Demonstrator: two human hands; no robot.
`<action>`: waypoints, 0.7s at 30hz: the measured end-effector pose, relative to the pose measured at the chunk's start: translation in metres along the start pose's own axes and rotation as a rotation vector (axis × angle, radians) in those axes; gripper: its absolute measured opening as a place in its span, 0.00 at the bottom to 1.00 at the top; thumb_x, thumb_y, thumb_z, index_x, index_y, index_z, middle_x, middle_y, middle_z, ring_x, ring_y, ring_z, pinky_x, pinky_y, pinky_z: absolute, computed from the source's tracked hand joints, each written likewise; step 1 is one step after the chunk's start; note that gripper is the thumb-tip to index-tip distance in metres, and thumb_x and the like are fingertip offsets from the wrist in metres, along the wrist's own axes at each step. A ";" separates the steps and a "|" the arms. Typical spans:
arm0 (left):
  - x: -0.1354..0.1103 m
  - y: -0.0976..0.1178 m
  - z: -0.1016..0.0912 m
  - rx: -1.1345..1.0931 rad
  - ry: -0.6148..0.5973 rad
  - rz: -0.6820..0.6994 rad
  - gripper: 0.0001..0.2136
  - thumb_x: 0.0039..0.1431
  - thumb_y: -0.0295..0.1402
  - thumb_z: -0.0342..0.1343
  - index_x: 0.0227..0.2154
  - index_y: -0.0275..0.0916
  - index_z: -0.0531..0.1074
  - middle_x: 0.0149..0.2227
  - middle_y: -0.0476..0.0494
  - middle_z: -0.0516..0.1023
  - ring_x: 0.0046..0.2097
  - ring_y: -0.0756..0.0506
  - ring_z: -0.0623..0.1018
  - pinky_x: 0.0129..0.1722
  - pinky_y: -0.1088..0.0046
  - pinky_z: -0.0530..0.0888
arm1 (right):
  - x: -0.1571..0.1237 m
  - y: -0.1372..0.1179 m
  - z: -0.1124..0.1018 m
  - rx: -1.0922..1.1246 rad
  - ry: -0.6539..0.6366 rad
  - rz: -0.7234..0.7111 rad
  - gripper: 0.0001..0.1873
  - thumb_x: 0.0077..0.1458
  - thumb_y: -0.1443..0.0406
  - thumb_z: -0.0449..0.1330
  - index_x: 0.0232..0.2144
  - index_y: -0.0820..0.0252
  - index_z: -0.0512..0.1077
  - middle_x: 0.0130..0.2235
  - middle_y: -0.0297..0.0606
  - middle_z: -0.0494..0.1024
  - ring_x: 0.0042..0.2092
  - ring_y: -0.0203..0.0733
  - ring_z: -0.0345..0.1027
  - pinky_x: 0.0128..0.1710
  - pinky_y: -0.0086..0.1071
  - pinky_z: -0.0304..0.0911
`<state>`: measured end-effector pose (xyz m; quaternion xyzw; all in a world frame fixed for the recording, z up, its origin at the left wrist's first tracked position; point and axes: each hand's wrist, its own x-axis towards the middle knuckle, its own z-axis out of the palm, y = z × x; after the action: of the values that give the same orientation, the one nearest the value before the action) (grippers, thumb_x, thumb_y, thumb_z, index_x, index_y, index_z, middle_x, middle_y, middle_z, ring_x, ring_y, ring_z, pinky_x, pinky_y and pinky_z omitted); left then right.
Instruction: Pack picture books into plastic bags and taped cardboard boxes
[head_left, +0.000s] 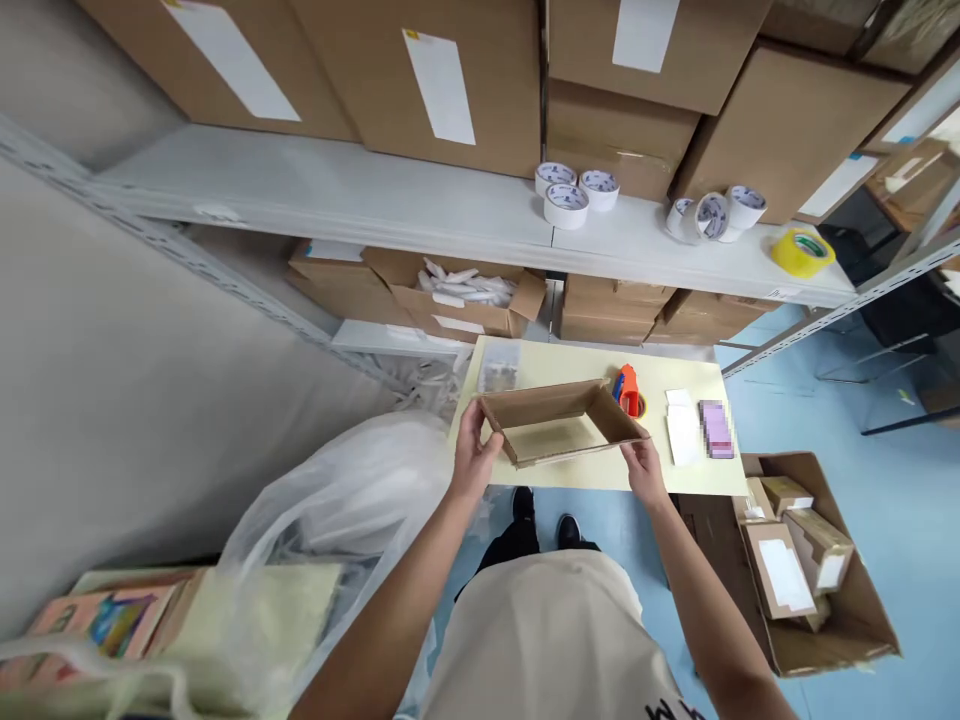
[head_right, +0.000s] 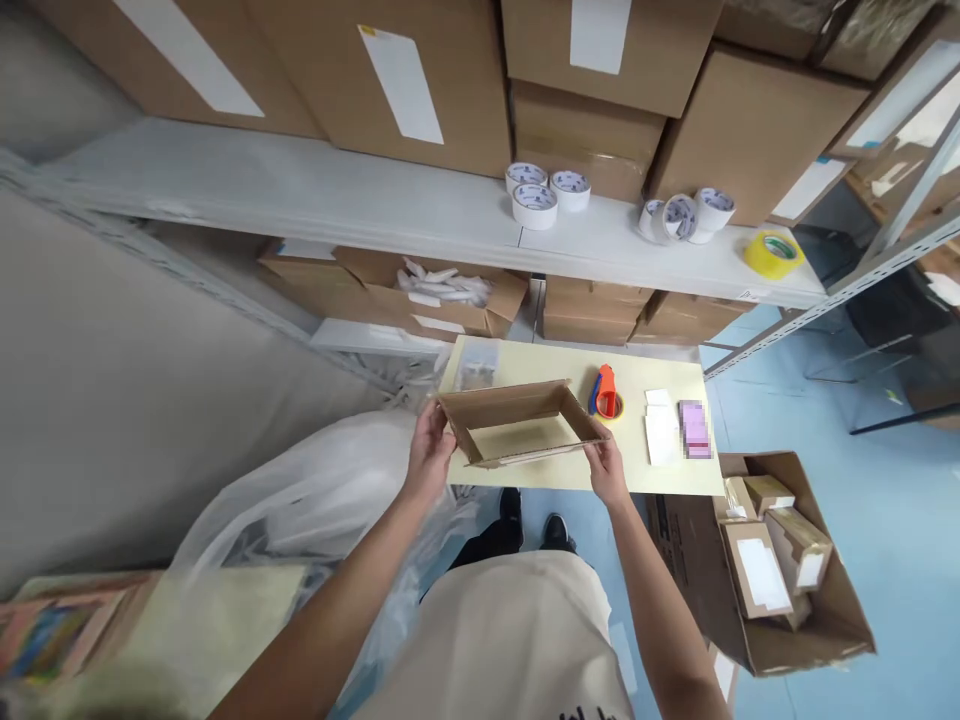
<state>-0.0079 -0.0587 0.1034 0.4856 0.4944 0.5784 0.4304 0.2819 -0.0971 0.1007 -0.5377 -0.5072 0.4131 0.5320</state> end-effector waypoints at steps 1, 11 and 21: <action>0.008 -0.002 0.001 -0.021 -0.029 -0.001 0.39 0.52 0.57 0.57 0.64 0.46 0.57 0.64 0.35 0.63 0.65 0.36 0.63 0.61 0.57 0.65 | 0.001 0.000 0.001 -0.023 -0.001 0.002 0.27 0.60 0.50 0.57 0.57 0.55 0.65 0.57 0.45 0.73 0.58 0.49 0.67 0.60 0.48 0.60; 0.059 -0.031 0.016 -0.142 -0.271 -0.100 0.35 0.52 0.52 0.60 0.61 0.46 0.61 0.63 0.36 0.66 0.64 0.35 0.65 0.61 0.55 0.65 | -0.014 -0.010 0.015 -0.108 0.061 0.104 0.36 0.59 0.48 0.57 0.65 0.53 0.56 0.64 0.45 0.64 0.65 0.49 0.58 0.63 0.47 0.58; 0.065 -0.037 0.008 0.035 -0.342 -0.273 0.42 0.52 0.52 0.58 0.67 0.45 0.51 0.70 0.37 0.50 0.69 0.37 0.55 0.65 0.58 0.60 | 0.000 -0.003 0.008 -0.077 -0.018 0.165 0.35 0.55 0.41 0.55 0.59 0.51 0.63 0.59 0.48 0.69 0.59 0.56 0.64 0.50 0.47 0.69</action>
<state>-0.0101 0.0114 0.0755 0.5125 0.4855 0.4153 0.5737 0.2739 -0.0961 0.1026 -0.5938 -0.4814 0.4407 0.4706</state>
